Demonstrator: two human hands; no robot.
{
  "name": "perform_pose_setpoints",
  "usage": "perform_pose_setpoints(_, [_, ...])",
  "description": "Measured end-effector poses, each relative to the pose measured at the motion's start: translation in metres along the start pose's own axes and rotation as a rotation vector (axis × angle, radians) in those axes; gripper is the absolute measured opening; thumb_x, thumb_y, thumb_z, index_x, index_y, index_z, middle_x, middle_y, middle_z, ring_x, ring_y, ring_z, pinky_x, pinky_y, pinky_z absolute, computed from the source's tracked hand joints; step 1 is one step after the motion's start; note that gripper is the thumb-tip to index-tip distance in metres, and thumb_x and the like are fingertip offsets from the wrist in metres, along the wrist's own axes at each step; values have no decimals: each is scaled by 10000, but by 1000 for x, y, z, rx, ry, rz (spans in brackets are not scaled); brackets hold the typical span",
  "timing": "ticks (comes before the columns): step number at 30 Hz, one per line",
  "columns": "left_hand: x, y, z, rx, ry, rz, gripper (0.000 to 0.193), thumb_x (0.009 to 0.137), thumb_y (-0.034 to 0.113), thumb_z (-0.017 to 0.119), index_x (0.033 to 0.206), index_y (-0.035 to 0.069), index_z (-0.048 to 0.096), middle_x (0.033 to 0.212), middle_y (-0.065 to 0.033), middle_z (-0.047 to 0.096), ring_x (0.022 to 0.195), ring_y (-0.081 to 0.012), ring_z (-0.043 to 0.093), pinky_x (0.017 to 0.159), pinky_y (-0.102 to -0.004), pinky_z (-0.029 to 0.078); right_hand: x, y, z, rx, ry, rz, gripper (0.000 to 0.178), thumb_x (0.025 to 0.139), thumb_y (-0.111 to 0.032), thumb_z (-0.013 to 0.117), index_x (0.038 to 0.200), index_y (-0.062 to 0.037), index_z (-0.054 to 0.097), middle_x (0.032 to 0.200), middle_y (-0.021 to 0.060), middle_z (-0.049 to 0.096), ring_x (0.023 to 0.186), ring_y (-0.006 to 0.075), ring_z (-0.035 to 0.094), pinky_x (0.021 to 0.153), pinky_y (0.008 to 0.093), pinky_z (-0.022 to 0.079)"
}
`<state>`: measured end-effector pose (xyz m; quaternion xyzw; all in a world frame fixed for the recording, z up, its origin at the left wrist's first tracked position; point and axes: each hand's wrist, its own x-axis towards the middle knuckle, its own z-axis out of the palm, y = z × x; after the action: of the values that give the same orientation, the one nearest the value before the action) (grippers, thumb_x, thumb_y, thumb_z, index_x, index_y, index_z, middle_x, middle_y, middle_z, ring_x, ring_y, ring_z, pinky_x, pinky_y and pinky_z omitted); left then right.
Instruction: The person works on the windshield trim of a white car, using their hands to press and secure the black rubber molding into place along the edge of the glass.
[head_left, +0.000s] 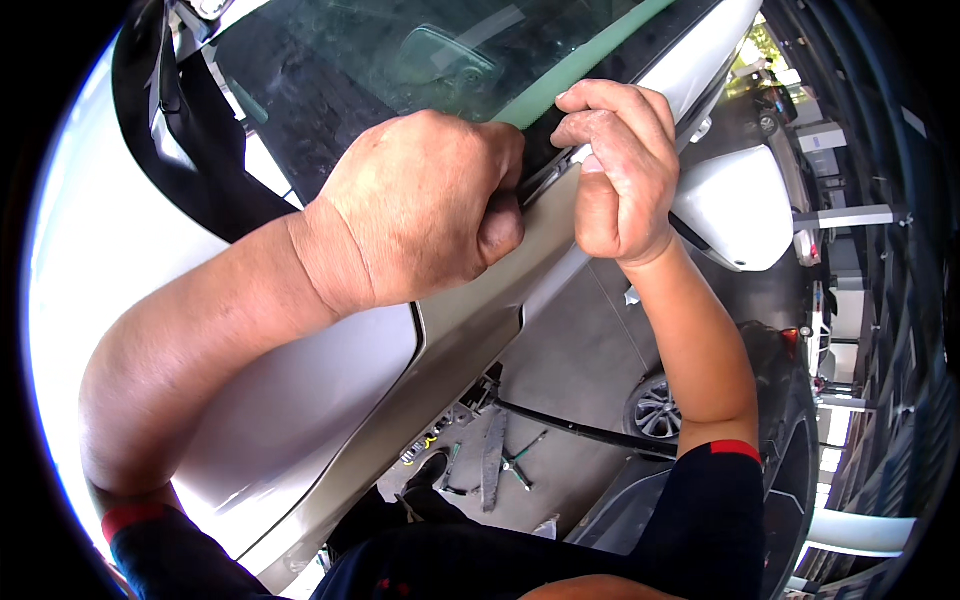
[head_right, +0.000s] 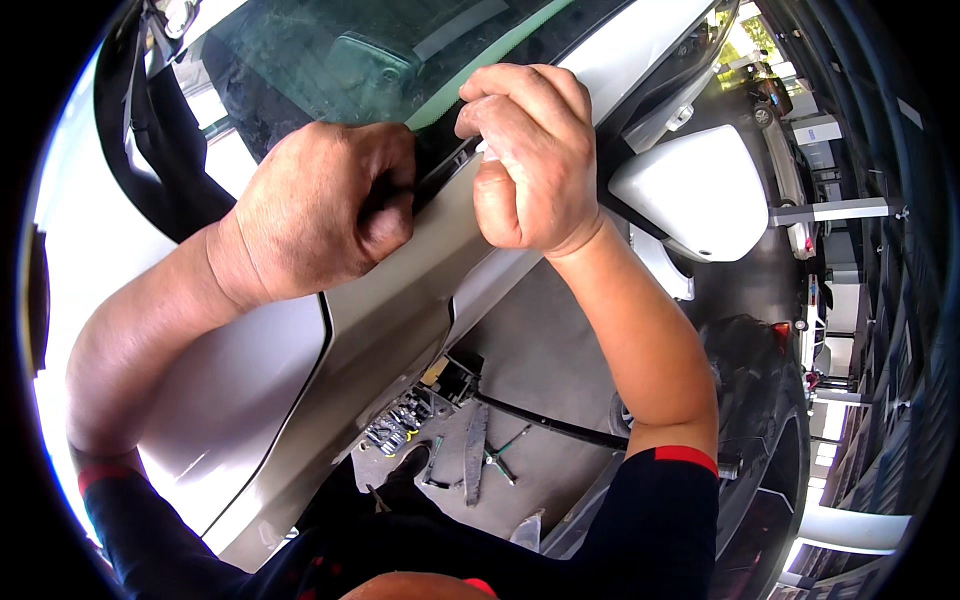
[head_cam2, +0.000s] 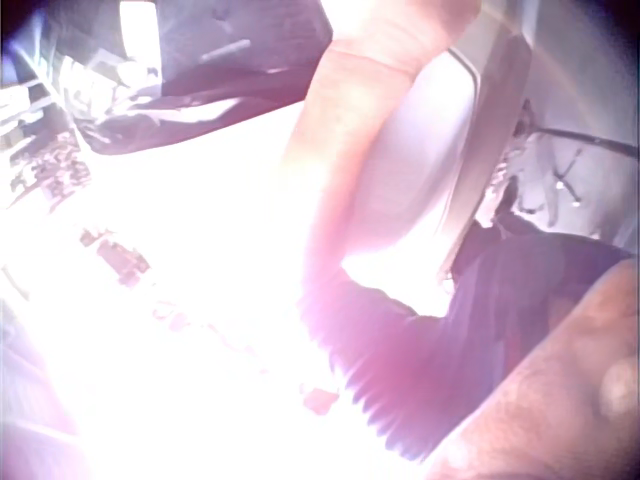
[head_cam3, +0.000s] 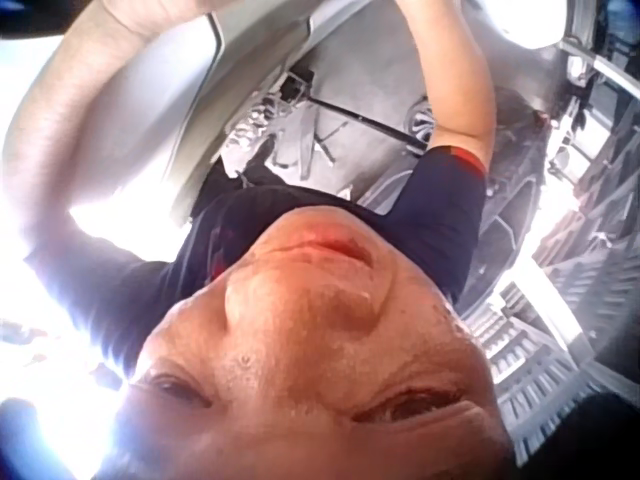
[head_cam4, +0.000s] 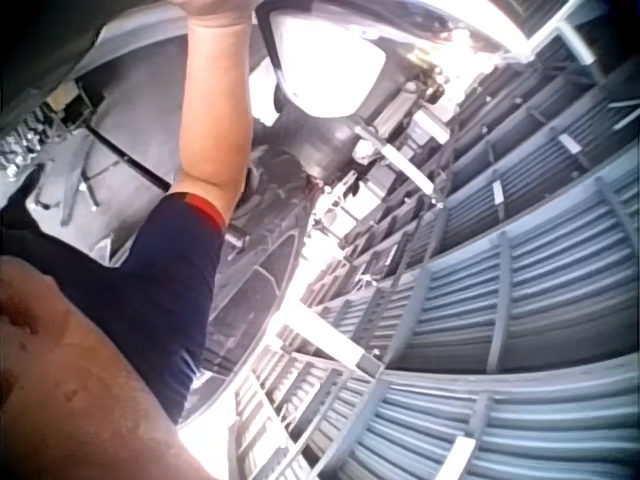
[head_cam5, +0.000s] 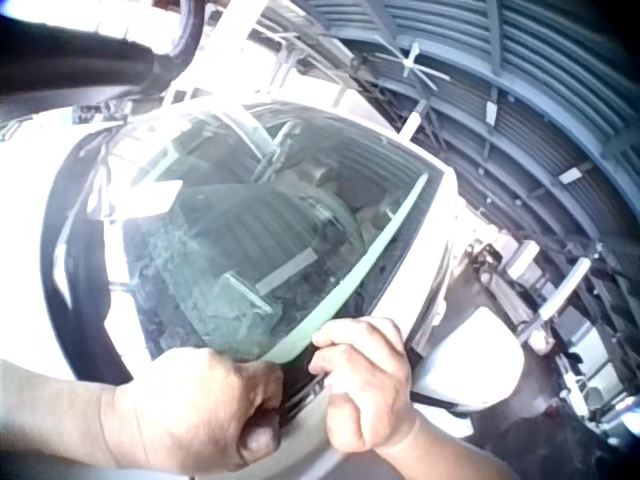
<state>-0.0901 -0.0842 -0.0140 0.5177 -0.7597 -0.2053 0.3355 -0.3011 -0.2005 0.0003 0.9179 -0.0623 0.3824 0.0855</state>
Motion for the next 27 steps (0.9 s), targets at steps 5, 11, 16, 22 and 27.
perform_pose_setpoints(5, [-2,5,-1,21,9,33,109,821,31,656,925,22,624,772,-193,674,758,-417,694,716,-477,570,1,1,-1,8,-13,0,230,661,-134,524,806,-47,680,997,113,731,886,282,602,868,355,475])
perform_pose_setpoints(11, [-4,12,-6,72,20,25,82,864,27,678,927,12,628,811,-199,696,782,-419,708,732,-475,578,2,1,-2,26,-33,-2,164,735,-98,558,843,-62,676,982,95,729,867,278,608,869,363,463])
perform_pose_setpoints(16, [4,15,-23,60,-139,-18,122,862,19,688,981,2,664,816,-190,721,773,-353,744,739,-439,593,10,-5,-13,47,-105,52,76,799,-52,615,856,-69,661,968,63,722,876,269,616,867,368,458])
perform_pose_setpoints(22, [7,12,-19,-63,-128,-83,123,853,17,701,971,-15,684,820,-170,736,758,-287,752,751,-390,605,36,-9,-34,160,-431,163,51,883,-36,645,928,-37,669,949,98,698,923,319,644,926,424,487])
perform_pose_setpoints(27, [9,3,-22,-136,-174,-23,156,863,41,724,999,-20,676,827,-165,738,766,-296,748,759,-391,604,67,9,-48,263,-714,141,108,979,-101,637,1019,-17,691,965,121,703,957,346,664,908,437,521])
